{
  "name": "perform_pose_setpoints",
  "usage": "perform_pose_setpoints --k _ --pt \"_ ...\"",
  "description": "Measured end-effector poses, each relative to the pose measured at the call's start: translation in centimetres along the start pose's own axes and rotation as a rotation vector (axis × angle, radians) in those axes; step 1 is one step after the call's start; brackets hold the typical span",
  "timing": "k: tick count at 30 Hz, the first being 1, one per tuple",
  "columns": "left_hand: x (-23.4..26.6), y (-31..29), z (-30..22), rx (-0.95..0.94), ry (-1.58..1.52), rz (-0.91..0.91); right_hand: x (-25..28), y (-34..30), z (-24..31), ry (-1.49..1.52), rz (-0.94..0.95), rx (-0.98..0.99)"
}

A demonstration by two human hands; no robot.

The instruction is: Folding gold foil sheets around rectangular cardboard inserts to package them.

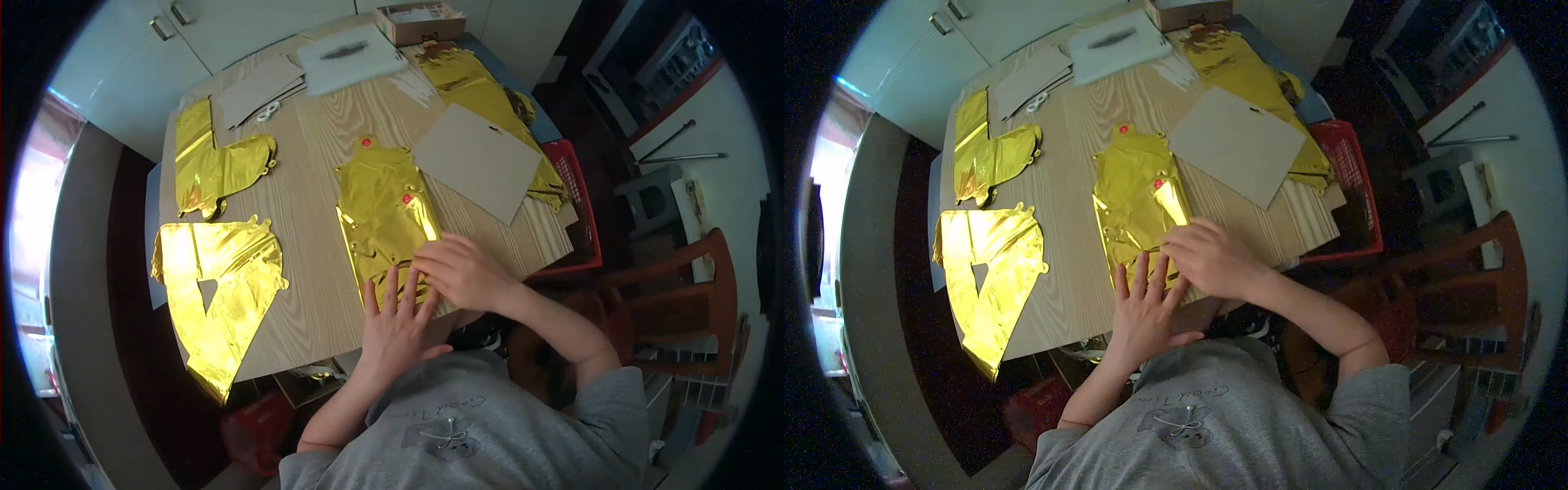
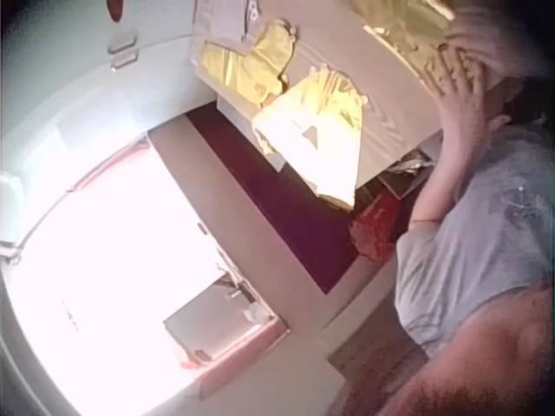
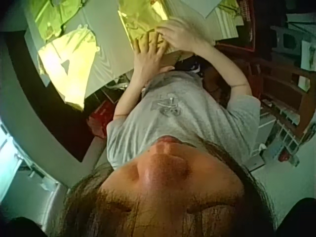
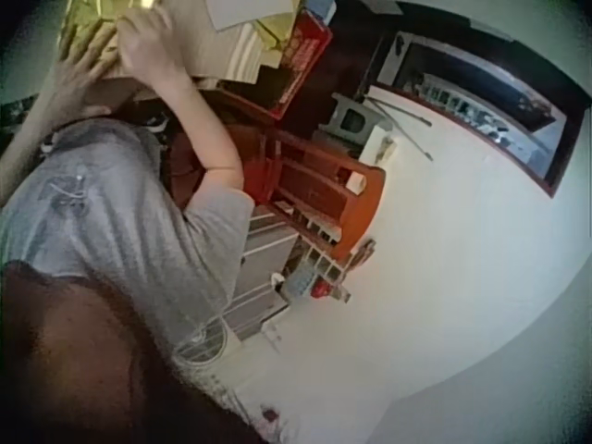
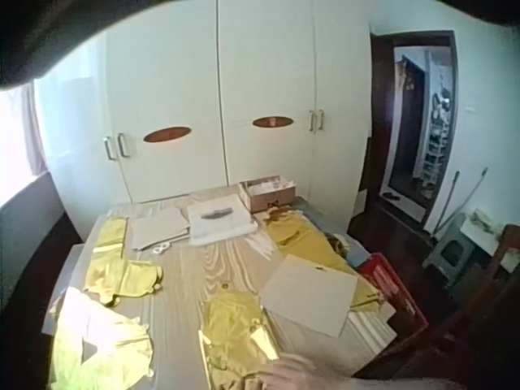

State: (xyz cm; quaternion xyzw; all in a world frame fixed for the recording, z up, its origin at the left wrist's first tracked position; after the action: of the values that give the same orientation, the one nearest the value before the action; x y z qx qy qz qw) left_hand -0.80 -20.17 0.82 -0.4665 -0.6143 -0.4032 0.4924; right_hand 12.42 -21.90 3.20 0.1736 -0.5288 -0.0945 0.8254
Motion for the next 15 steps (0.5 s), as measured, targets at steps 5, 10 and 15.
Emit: perform_pose_setpoints --k 5,10,15 --pt "-0.1 0.0 0.0 0.001 0.009 -0.005 -0.5 -3.0 0.3 -0.092 0.014 -0.098" --pt "-0.1 0.0 -0.1 0.002 0.014 0.005 -0.6 -3.6 -0.1 -0.171 -0.020 -0.131" --pt "-0.2 -0.1 0.0 0.033 -0.020 -0.042 -0.7 -4.0 -0.3 -0.197 -0.040 -0.151"
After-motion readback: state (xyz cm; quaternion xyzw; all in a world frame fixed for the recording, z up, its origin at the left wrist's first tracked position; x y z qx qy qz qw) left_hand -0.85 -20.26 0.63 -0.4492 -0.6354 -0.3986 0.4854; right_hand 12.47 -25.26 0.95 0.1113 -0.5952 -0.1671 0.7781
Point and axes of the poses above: each hand's wrist, its own y-axis towards the middle knuckle, its own x-axis out of the back of the hand, z = x × y, the point moved 6 cm from there along y, towards the middle knuckle, and after that the axes turned 8 degrees about -x, right-handed, at the moved point
